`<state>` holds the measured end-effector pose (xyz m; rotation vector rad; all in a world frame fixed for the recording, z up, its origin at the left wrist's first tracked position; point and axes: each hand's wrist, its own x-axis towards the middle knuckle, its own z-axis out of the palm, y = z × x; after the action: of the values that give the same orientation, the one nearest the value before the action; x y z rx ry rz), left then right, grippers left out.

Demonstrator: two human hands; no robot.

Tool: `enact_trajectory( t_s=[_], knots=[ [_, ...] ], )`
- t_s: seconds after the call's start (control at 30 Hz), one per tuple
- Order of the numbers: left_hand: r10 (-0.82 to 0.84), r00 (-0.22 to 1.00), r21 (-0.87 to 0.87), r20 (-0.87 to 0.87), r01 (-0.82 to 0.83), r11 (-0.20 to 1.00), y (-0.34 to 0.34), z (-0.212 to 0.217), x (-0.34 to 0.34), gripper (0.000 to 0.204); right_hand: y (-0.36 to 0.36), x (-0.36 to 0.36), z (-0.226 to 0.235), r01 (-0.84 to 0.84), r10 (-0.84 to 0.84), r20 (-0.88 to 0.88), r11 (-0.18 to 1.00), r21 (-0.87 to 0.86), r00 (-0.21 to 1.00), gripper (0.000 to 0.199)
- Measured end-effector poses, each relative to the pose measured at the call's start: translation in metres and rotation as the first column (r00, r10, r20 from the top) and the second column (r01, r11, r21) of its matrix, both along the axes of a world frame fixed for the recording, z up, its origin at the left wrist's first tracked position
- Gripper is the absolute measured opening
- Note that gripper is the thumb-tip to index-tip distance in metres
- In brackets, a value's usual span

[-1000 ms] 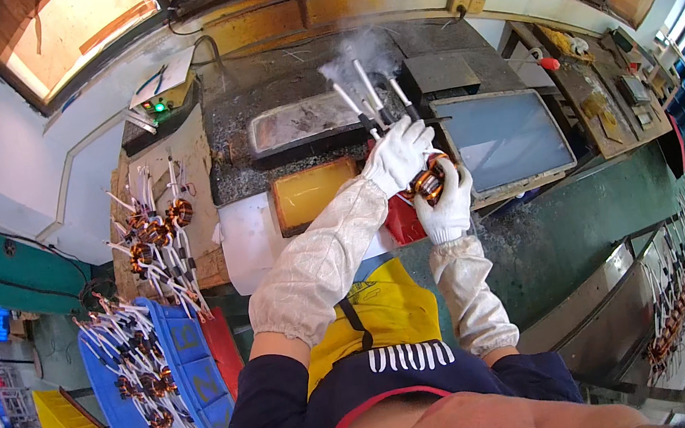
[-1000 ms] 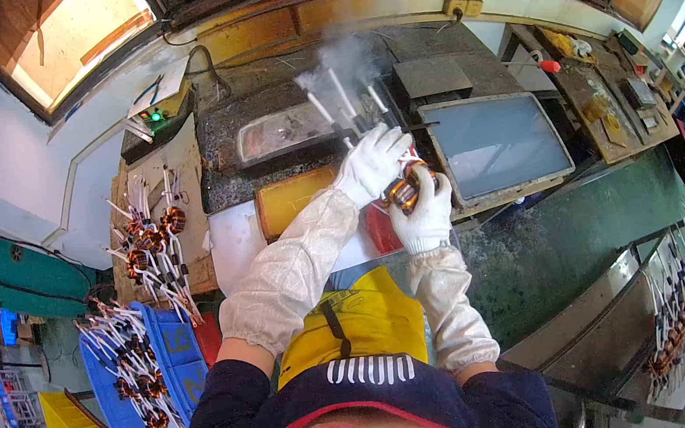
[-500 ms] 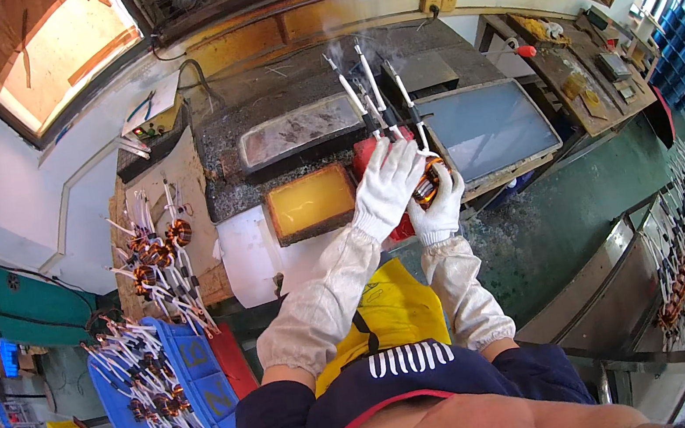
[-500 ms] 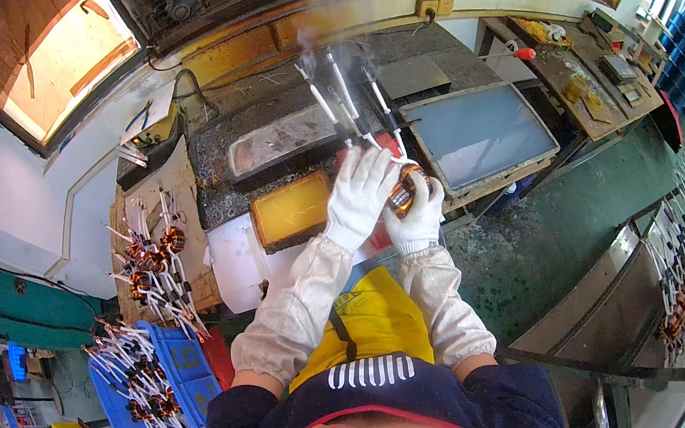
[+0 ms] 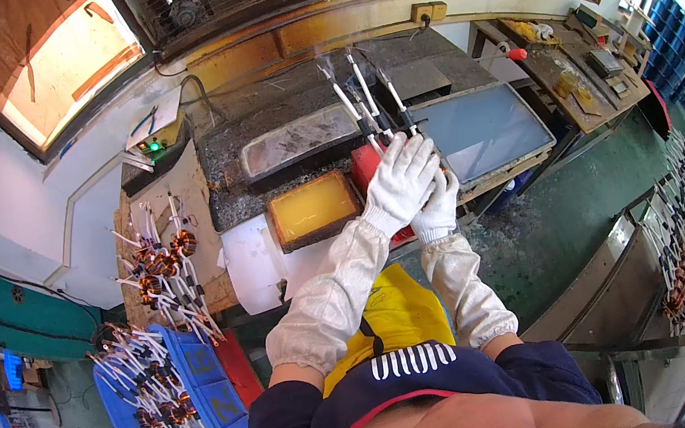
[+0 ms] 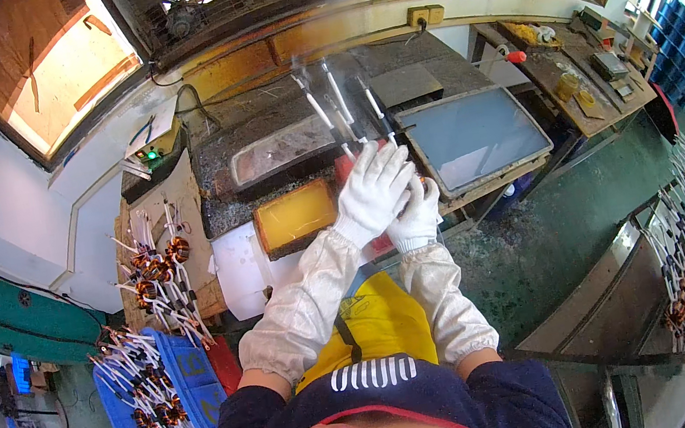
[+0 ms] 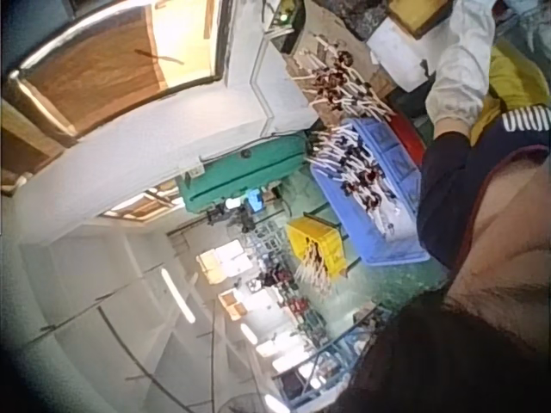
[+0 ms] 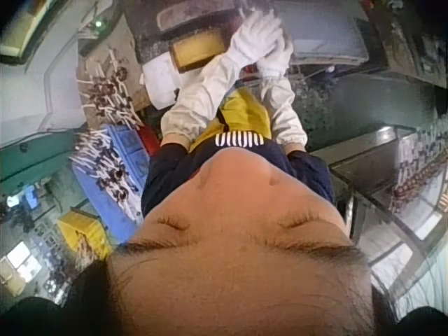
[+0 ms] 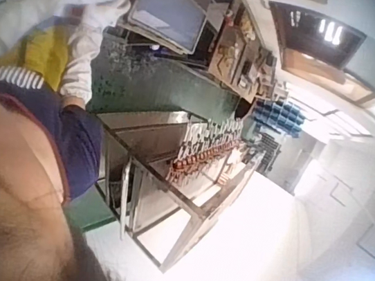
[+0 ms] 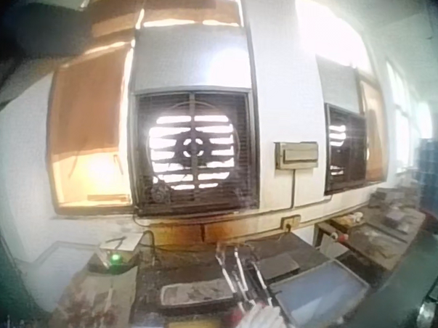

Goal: Soldering electrical motor components by dipping them into flux and a solder pot.

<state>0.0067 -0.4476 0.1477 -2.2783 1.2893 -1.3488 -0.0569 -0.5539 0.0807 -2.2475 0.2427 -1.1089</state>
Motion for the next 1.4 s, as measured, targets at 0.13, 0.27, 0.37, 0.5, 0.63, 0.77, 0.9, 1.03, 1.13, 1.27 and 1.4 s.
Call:
enact_trajectory(
  t_s=[0.13,0.27,0.37,0.5,0.63,0.77,0.9,1.03,1.13,1.27,1.4],
  knots=[
    [-0.32,0.842,-0.334,-0.435,0.18,0.925,-0.009,0.003,-0.003,0.042,-0.005,0.002,-0.008,0.007,-0.007,0.01,1.0,-0.025,1.0,0.085],
    [-0.357,0.871,-0.527,-0.338,0.139,0.838,-0.008,-0.014,-0.018,0.046,-0.005,0.006,-0.01,0.011,-0.008,0.098,1.0,-0.029,0.995,0.074],
    [-0.472,0.788,-0.875,-0.396,-0.166,0.455,-0.017,-0.049,-0.035,0.08,-0.004,0.005,-0.009,0.023,-0.024,0.035,0.999,0.035,0.999,0.055],
    [-0.92,0.213,-0.748,-0.328,-0.653,0.116,-0.043,-0.1,-0.027,0.083,-0.006,0.004,-0.011,0.007,-0.008,0.024,0.998,0.059,1.0,0.06],
    [-0.836,0.303,-0.834,-0.458,-0.471,0.286,-0.036,-0.124,-0.023,0.075,-0.007,0.0,-0.014,-0.026,0.024,0.083,0.999,0.03,0.996,0.072],
    [-0.807,0.366,-0.858,-0.463,-0.414,0.304,-0.029,-0.119,-0.028,0.076,-0.006,-0.001,-0.015,-0.009,0.011,0.101,1.0,-0.022,0.995,0.073],
    [-0.797,0.358,-0.836,-0.487,-0.454,0.307,-0.026,-0.109,-0.032,0.074,-0.007,-0.002,-0.015,-0.018,0.019,0.093,1.0,-0.01,0.995,0.073],
    [-0.799,0.339,-0.835,-0.497,-0.436,0.335,-0.022,-0.106,-0.032,0.073,-0.006,-0.004,-0.013,-0.017,0.017,0.061,1.0,-0.001,0.998,0.073],
    [-0.803,0.316,-0.821,-0.505,-0.462,0.335,-0.022,-0.108,-0.032,0.072,-0.006,-0.005,-0.013,-0.021,0.02,0.046,1.0,0.019,0.999,0.073],
    [-0.847,0.272,-0.847,-0.457,-0.423,0.321,-0.022,-0.114,-0.03,0.072,-0.006,-0.005,-0.014,-0.044,0.042,0.092,0.999,0.027,0.995,0.073],
    [-0.871,0.263,-0.86,-0.416,-0.425,0.282,-0.023,-0.12,-0.027,0.081,-0.004,-0.005,-0.014,-0.007,0.006,0.094,1.0,0.017,0.996,0.071]
  ],
)
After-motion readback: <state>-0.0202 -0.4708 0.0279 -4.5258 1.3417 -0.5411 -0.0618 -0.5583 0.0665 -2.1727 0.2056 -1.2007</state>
